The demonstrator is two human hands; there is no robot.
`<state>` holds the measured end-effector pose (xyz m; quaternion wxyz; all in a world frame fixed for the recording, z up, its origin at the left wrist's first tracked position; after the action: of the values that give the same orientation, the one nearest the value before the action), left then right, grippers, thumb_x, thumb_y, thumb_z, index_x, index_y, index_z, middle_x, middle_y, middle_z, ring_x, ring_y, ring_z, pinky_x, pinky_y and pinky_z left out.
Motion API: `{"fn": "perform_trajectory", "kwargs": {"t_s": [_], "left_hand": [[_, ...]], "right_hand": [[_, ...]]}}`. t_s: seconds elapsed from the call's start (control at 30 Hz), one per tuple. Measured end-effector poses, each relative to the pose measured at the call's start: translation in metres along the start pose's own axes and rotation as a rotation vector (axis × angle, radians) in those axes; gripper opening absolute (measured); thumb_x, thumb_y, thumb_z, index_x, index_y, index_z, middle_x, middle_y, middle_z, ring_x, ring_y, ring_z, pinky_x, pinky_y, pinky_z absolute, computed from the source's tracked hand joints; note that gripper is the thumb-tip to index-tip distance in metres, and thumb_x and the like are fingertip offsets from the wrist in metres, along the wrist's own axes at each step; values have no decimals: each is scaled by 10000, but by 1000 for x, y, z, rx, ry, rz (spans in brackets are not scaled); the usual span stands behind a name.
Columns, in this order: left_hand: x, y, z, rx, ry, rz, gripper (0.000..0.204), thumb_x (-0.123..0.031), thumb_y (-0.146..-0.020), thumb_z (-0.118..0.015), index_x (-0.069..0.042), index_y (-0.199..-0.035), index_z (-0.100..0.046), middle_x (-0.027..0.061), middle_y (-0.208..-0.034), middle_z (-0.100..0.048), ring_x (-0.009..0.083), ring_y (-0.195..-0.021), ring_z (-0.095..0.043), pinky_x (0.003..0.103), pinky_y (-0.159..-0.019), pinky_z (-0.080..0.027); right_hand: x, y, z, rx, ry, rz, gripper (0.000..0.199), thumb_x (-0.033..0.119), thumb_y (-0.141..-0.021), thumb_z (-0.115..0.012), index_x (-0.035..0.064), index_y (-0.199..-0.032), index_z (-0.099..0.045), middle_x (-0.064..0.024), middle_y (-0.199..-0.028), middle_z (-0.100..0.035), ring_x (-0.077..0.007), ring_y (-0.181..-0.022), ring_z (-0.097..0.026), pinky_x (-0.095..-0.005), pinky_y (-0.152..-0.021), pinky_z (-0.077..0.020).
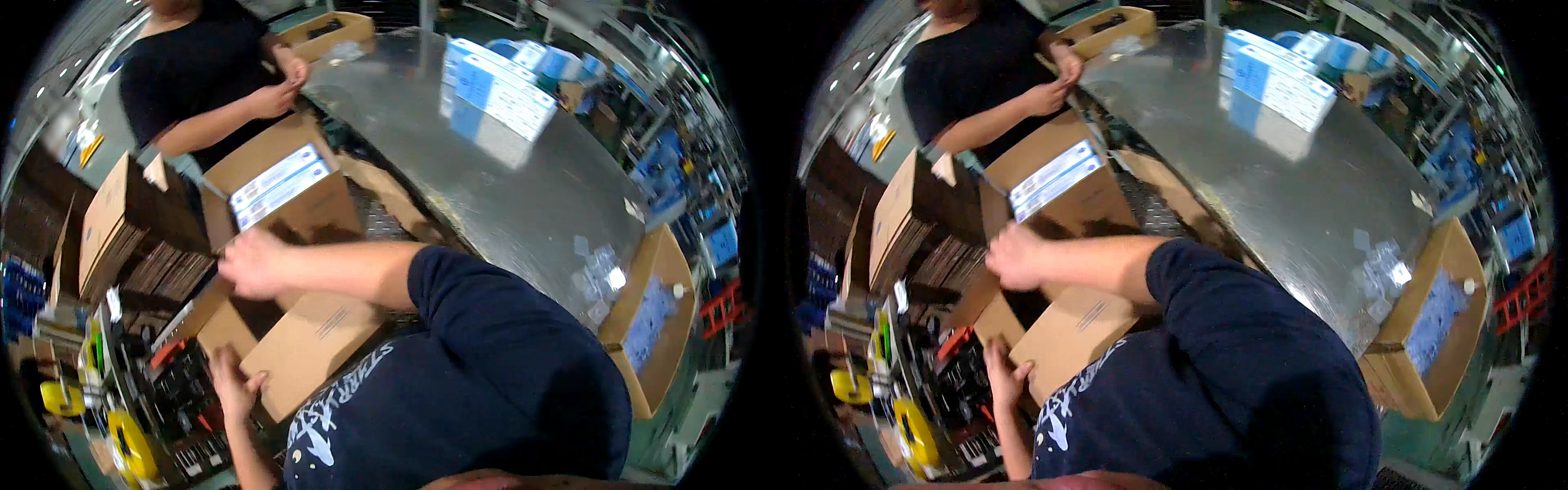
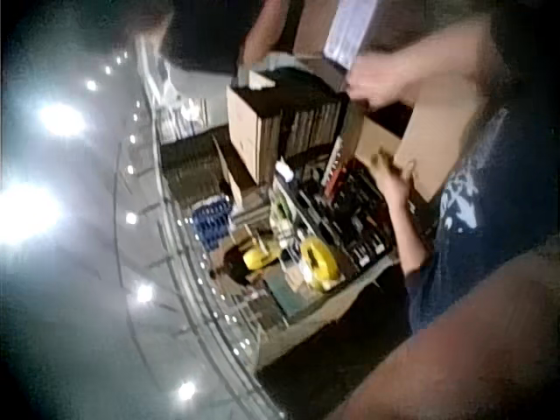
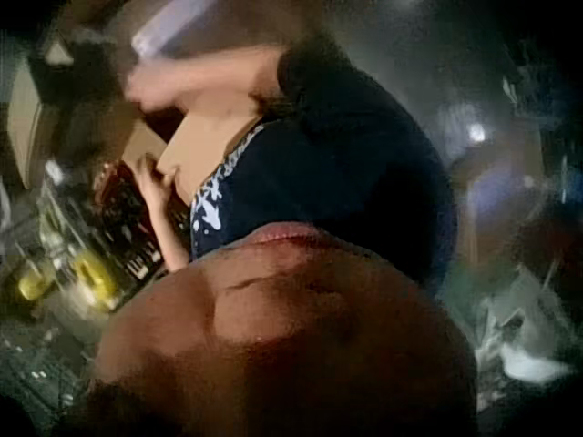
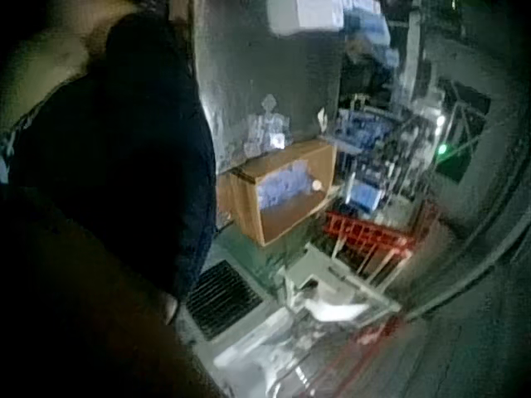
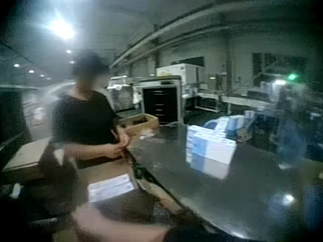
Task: The person packs rectangular blue and white boxes into larger cardboard shipping containers by hand at a warehouse workstation. The person takes stacks of items from a table, places them into a cardboard box, and moves the filled boxes onto a roller conveyor.
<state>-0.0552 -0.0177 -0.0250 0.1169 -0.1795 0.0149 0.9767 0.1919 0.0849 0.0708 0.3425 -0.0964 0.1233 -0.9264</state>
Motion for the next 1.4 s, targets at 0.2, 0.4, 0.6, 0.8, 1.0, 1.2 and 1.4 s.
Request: {"fn": "perform_trajectory", "kwargs": {"t_s": [0.2, 0.4, 0.6, 0.8, 1.0, 1.2, 1.4], "left_hand": [[-3, 28, -19, -16, 1163, 274, 684, 58, -782, -524, 21, -1371, -179, 153, -1367, -332, 249, -1242, -344, 359, -1008, -294], [13, -20, -173, 134, 1122, 648, 624, -428, -857, -452, -111, -1360, -263, 147, -1331, -372, 319, -1186, -389, 454, -914, -376], [23, 8, -130, 428, 990, 520, 557, -426, -854, -482, -69, -1270, -384, 124, -1228, -463, 266, -1081, -463, 409, -854, -410], [162, -30, 72, 155, 787, 375, 491, -376, -853, -514, -21, -1191, -487, 107, -1136, -544, 228, -977, -542, 361, -775, -459], [-113, -48, 21, 670, 980, -433, 618, -355, -838, -557, 62, -1264, -393, 160, -1259, -459, 245, -1144, -456, 369, -952, -343], [-68, -51, -75, 580, 118, -249, 547, -328, -838, -543, -40, -1283, -406, 151, -1288, -443, 299, -1226, -378, 454, -1017, -238], [-88, -18, -123, 436, -326, 14, 790, -520, -676, -636, -191, -1333, -346, 83, -1452, -169, 314, -1349, -72, 665, -971, -128]], "right_hand": [[-38, 125, -79, 263, -165, -39, 631, 536, -851, -365, 149, -1346, -315, -117, -1422, -226, -267, -1330, -171, -534, -1038, -136], [-213, 203, -69, 351, -452, -709, 581, 498, -910, -263, 173, -1391, -236, -64, -1466, -143, -274, -1349, -111, -510, -1068, -96], [-197, 239, -120, 243, -618, -816, 529, 427, -933, -256, 104, -1349, -312, -130, -1411, -263, -295, -1314, -204, -416, -1054, -195], [-121, 164, -166, 200, -1229, -450, 560, 448, -932, -280, 58, -1328, -351, -136, -1370, -342, -246, -1261, -325, -351, -1031, -260], [-74, 125, -26, -115, -1040, -225, 730, 464, -869, -479, 100, -1405, -141, -180, -1393, -283, -271, -1307, -250, -326, -1060, -198], [-168, 189, -15, 412, -486, -748, 688, 65, -705, -463, 283, -1344, -332, -157, -1154, -543, -298, -982, -546, -395, -772, -446], [-176, 325, -47, 138, 93, -1054, 520, 222, -797, -521, 311, -1297, -411, -131, -1340, -349, -321, -1251, -318, -430, -990, -336]]}}
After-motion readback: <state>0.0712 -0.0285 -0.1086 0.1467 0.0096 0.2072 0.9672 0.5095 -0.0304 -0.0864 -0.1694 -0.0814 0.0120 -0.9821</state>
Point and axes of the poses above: each hand's wrist, its own y-axis away from the middle knuckle, its own z-axis out of the back of the hand, x = y × z, the point moved 3 cm from there along -y, towards the middle knuckle
